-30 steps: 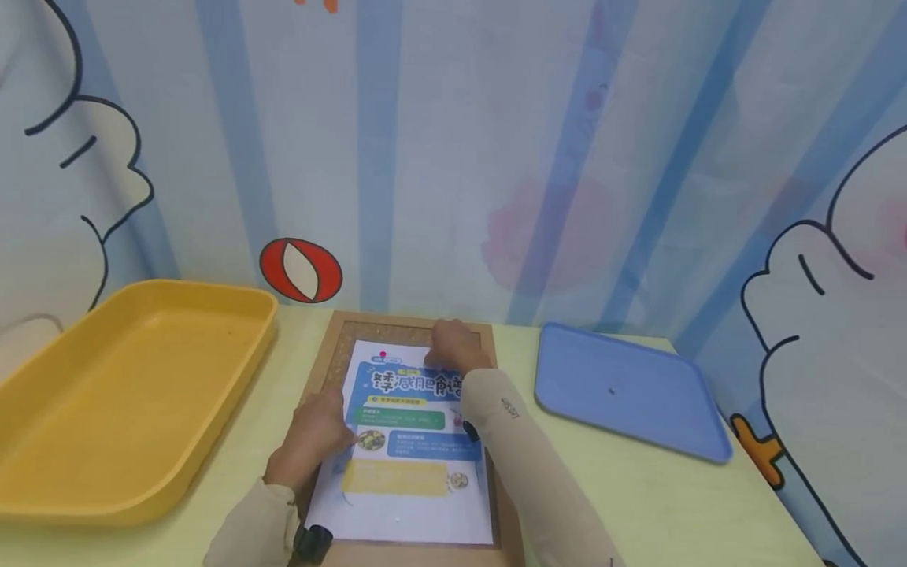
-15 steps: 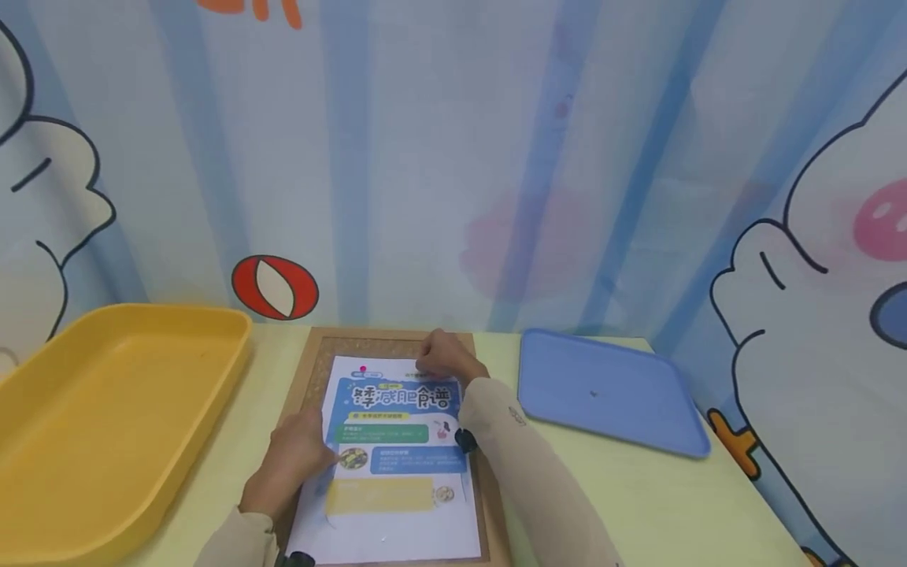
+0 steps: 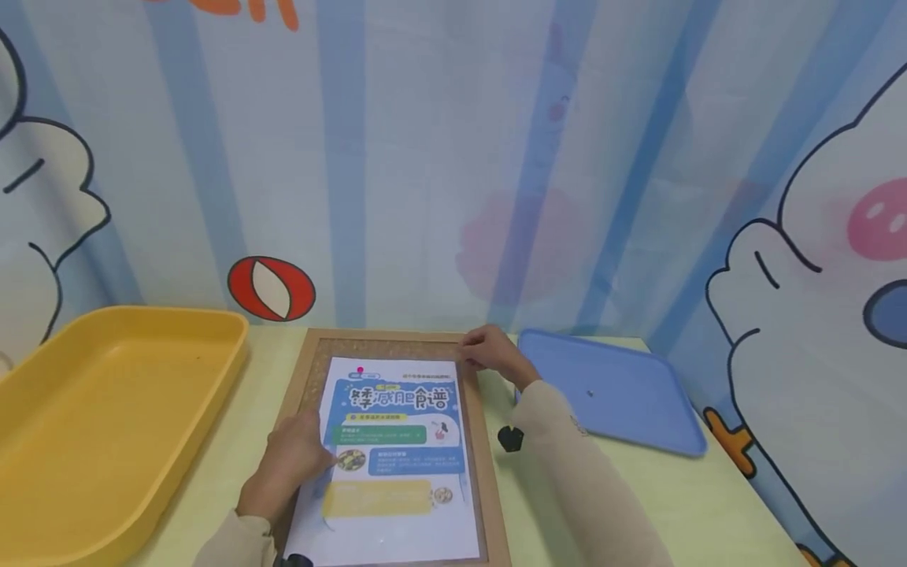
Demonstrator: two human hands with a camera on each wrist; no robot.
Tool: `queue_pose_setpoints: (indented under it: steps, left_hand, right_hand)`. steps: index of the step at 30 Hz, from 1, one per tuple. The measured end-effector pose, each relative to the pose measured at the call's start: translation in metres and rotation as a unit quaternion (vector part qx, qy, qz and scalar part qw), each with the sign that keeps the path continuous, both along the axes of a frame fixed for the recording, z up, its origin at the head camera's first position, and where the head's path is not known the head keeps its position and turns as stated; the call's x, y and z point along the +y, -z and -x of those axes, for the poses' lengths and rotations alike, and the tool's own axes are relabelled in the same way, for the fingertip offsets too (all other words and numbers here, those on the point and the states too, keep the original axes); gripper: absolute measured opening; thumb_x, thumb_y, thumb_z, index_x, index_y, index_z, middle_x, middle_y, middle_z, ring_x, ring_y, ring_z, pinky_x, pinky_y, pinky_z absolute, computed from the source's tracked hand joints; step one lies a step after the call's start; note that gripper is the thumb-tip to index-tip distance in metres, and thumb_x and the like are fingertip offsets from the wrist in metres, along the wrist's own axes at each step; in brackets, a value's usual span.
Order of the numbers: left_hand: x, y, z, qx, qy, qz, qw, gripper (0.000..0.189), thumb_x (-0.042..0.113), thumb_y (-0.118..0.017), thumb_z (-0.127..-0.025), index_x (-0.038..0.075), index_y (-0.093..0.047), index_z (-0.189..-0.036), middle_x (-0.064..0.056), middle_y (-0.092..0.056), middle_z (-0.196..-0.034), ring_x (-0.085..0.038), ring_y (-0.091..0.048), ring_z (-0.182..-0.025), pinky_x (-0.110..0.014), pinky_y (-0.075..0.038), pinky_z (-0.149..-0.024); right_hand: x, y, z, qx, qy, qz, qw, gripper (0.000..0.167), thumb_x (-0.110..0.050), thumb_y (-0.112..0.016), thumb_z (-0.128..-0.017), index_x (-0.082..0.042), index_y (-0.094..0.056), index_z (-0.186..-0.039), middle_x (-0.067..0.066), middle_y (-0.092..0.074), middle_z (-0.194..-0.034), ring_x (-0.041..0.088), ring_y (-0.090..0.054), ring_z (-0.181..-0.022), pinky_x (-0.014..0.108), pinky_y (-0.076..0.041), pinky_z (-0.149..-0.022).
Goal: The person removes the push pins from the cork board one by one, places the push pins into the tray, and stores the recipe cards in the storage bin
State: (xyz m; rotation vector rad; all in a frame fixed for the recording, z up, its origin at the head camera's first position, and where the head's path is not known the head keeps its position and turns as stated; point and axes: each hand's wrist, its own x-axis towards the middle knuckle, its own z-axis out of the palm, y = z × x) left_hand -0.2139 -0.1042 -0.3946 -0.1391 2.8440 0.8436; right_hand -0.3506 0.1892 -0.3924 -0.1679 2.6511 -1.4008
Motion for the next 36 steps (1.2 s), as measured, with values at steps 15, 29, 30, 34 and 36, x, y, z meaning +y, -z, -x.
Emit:
queue_pose_setpoints:
  steps: [15,29,30,34,36]
  left_hand:
    - [0.001,-0.002,-0.002,0.022,0.008,-0.002,0.9997,0.073,0.000,-0.079,-0.078,-0.012,-0.042,-0.140,-0.032,-0.062,-0.118,-0.040,-0.065,-0.095,-0.052,-0.059,-0.083]
    - [0.001,-0.006,-0.004,0.016,0.007,-0.010,0.9998,0.075,0.002,-0.077,-0.081,-0.010,-0.038,-0.144,-0.033,-0.060,-0.122,-0.041,-0.065,-0.095,-0.050,-0.060,-0.079]
    - [0.001,-0.006,-0.004,0.017,0.008,-0.011,0.9998,0.076,0.002,-0.077,-0.081,-0.010,-0.037,-0.145,-0.033,-0.060,-0.121,-0.041,-0.065,-0.095,-0.050,-0.060,-0.079]
    - [0.001,-0.007,-0.005,0.012,0.006,-0.012,0.9998,0.076,0.000,-0.076,-0.081,-0.011,-0.036,-0.144,-0.034,-0.059,-0.122,-0.042,-0.065,-0.096,-0.051,-0.060,-0.080]
    - [0.002,-0.007,-0.005,0.006,0.005,-0.009,0.9999,0.075,-0.001,-0.076,-0.081,-0.012,-0.037,-0.143,-0.034,-0.059,-0.122,-0.042,-0.064,-0.096,-0.052,-0.060,-0.082]
  right_hand:
    - [0.082,-0.006,-0.020,-0.057,0.003,0.091,0.9942,0.029,-0.005,-0.059,-0.097,0.015,-0.059,-0.118,-0.001,-0.061,-0.082,0.012,-0.052,-0.074,0.030,-0.048,-0.073]
    - [0.149,-0.012,-0.038,-0.092,0.071,0.074,0.9905,0.042,-0.014,-0.058,-0.100,0.014,-0.054,-0.131,-0.001,-0.071,-0.095,0.008,-0.065,-0.087,0.028,-0.055,-0.086]
    - [0.153,-0.012,-0.038,-0.097,0.079,0.074,0.9893,0.043,-0.015,-0.057,-0.100,0.013,-0.054,-0.132,-0.002,-0.070,-0.094,0.007,-0.065,-0.086,0.028,-0.054,-0.085]
    - [0.172,-0.011,-0.042,-0.108,0.109,0.083,0.9847,0.040,-0.014,-0.055,-0.100,0.014,-0.055,-0.128,-0.003,-0.069,-0.086,0.006,-0.063,-0.079,0.026,-0.055,-0.079]
    - [0.181,-0.009,-0.045,-0.109,0.119,0.087,0.9830,0.034,-0.011,-0.055,-0.099,0.015,-0.058,-0.121,-0.003,-0.068,-0.081,0.006,-0.063,-0.077,0.024,-0.055,-0.076]
